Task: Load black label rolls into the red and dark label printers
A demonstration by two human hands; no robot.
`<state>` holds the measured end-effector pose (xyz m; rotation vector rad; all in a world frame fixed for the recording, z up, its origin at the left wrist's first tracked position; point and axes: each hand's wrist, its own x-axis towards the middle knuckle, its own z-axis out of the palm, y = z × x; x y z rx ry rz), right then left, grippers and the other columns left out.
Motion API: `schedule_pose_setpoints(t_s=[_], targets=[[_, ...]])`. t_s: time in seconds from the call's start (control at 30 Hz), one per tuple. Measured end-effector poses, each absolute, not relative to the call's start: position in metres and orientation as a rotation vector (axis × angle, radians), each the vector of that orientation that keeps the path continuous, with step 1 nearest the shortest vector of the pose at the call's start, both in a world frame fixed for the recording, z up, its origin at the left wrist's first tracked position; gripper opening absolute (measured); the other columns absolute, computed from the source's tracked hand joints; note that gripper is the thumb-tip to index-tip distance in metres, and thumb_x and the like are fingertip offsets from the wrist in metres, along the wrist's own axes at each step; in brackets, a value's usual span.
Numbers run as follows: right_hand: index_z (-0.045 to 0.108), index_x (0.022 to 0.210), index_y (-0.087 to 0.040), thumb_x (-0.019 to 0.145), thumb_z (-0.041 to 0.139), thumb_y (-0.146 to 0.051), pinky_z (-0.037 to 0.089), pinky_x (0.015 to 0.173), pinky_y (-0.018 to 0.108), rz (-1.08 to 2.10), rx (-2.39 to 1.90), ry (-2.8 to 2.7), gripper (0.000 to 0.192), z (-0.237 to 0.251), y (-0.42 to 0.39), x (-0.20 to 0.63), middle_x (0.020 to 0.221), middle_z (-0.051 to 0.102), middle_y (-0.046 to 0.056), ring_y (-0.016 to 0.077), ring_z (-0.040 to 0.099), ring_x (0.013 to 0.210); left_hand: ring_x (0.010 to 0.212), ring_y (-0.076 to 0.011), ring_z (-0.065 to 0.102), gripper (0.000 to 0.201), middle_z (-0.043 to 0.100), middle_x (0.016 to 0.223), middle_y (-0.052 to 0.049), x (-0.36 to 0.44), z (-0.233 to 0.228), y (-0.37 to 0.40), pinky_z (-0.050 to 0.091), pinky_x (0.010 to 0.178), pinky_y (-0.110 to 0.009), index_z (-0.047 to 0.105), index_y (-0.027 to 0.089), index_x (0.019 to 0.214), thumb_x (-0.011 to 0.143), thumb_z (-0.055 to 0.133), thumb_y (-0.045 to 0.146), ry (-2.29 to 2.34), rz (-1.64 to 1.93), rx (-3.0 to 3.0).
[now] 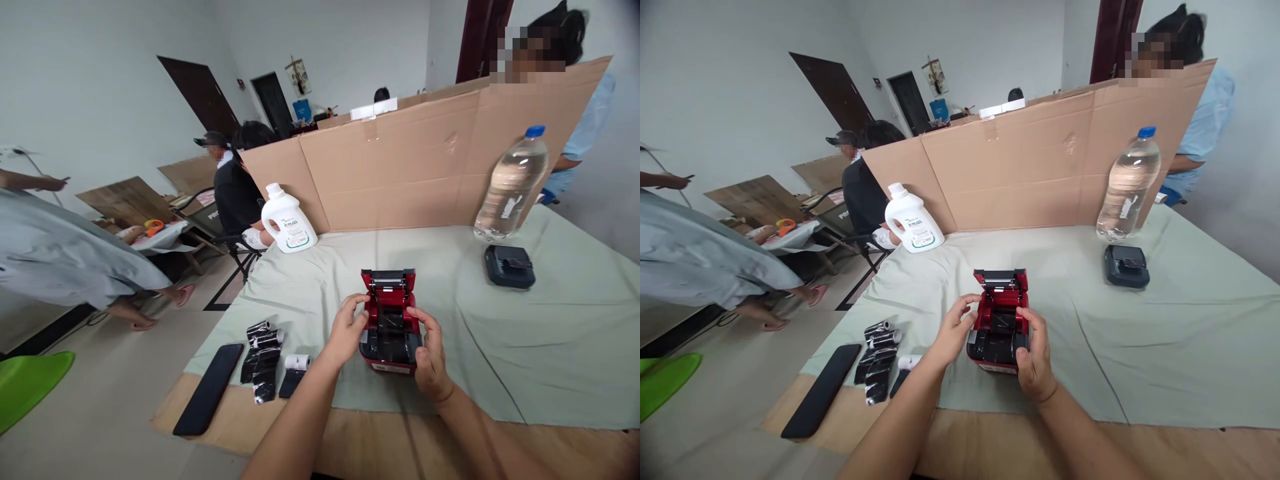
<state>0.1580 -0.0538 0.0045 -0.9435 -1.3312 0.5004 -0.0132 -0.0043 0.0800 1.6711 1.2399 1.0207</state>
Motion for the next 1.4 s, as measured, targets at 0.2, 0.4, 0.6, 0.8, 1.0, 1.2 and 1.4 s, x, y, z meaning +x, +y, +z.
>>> schedule_pose_setpoints(t_s=[0.2, 0.4, 0.6, 0.8, 1.0, 1.2, 1.4], targets=[[0.039, 0.133, -0.020, 0.092, 0.032, -0.048, 0.035, 0.103, 0.051, 0.482, -0.946, -1.336, 0.051, 0.004, -0.053, 0.159, 0.129, 0.047, 0.013, 0.0298, 0.045, 0.121, 0.104, -0.0266, 0.059, 0.026, 0.070, 0.105, -0.006, 0.023, 0.102, 0.019, 0.034, 0.099, -0.043, 0.069, 0.023, 0.100, 0.076, 0.057, 0.020, 1.306, 0.393, 2.316], [0.039, 0.132, -0.021, 0.092, 0.031, -0.044, 0.037, 0.102, 0.051, 0.467, -0.980, -1.372, 0.047, 0.006, -0.053, 0.160, 0.127, 0.047, 0.013, 0.0293, 0.046, 0.119, 0.101, -0.0349, 0.056, 0.023, 0.070, 0.089, -0.010, 0.042, 0.099, 0.034, 0.030, 0.097, -0.048, 0.072, 0.021, 0.079, 0.057, 0.074, 0.020, 1.317, 0.090, 2.499], [0.041, 0.130, -0.021, 0.093, 0.032, -0.040, 0.037, 0.102, 0.051, 0.454, -0.969, -1.374, 0.043, 0.008, -0.053, 0.160, 0.126, 0.048, 0.012, 0.0285, 0.046, 0.119, 0.100, -0.0329, 0.057, 0.029, 0.068, 0.094, -0.010, 0.040, 0.097, 0.032, 0.033, 0.094, -0.047, 0.067, 0.020, 0.091, 0.062, 0.065, 0.017, 1.299, 0.120, 2.502], [0.042, 0.129, -0.022, 0.092, 0.033, -0.038, 0.038, 0.101, 0.052, 0.453, -0.987, -1.384, 0.042, 0.010, -0.054, 0.161, 0.125, 0.049, 0.012, 0.0291, 0.047, 0.118, 0.095, -0.0244, 0.059, 0.031, 0.066, 0.099, -0.004, 0.022, 0.100, 0.030, 0.038, 0.095, -0.040, 0.062, 0.020, 0.097, 0.066, 0.067, 0.026, 1.133, 0.375, 2.216], [0.044, 0.128, -0.022, 0.092, 0.033, -0.035, 0.037, 0.101, 0.052, 0.439, -0.991, -1.401, 0.039, 0.012, -0.054, 0.163, 0.124, 0.050, 0.011, 0.0289, 0.047, 0.117, 0.086, -0.0172, 0.059, 0.037, 0.064, 0.095, -0.004, -0.036, 0.102, 0.024, 0.045, 0.081, -0.029, 0.058, 0.017, 0.097, 0.066, 0.073, 0.032, 0.901, 0.688, 1.585], [0.046, 0.127, -0.021, 0.092, 0.035, -0.036, 0.038, 0.099, 0.052, 0.440, -0.975, -1.395, 0.039, 0.010, -0.052, 0.163, 0.122, 0.051, 0.011, 0.0295, 0.048, 0.115, 0.087, -0.0191, 0.060, 0.040, 0.066, 0.092, -0.005, -0.135, 0.084, 0.038, 0.046, 0.083, -0.031, 0.062, 0.015, 0.096, 0.061, 0.073, 0.031, 1.309, 0.531, 1.584], [0.047, 0.126, -0.021, 0.093, 0.034, -0.036, 0.039, 0.098, 0.053, 0.419, -0.981, -1.392, 0.038, 0.008, -0.051, 0.162, 0.121, 0.052, 0.011, 0.0283, 0.049, 0.113, 0.105, -0.0286, 0.057, 0.037, 0.068, 0.104, -0.007, -0.182, 0.063, 0.040, 0.041, 0.096, -0.040, 0.069, 0.019, 0.097, 0.061, 0.069, 0.026, 1.747, 0.122, 2.064]])
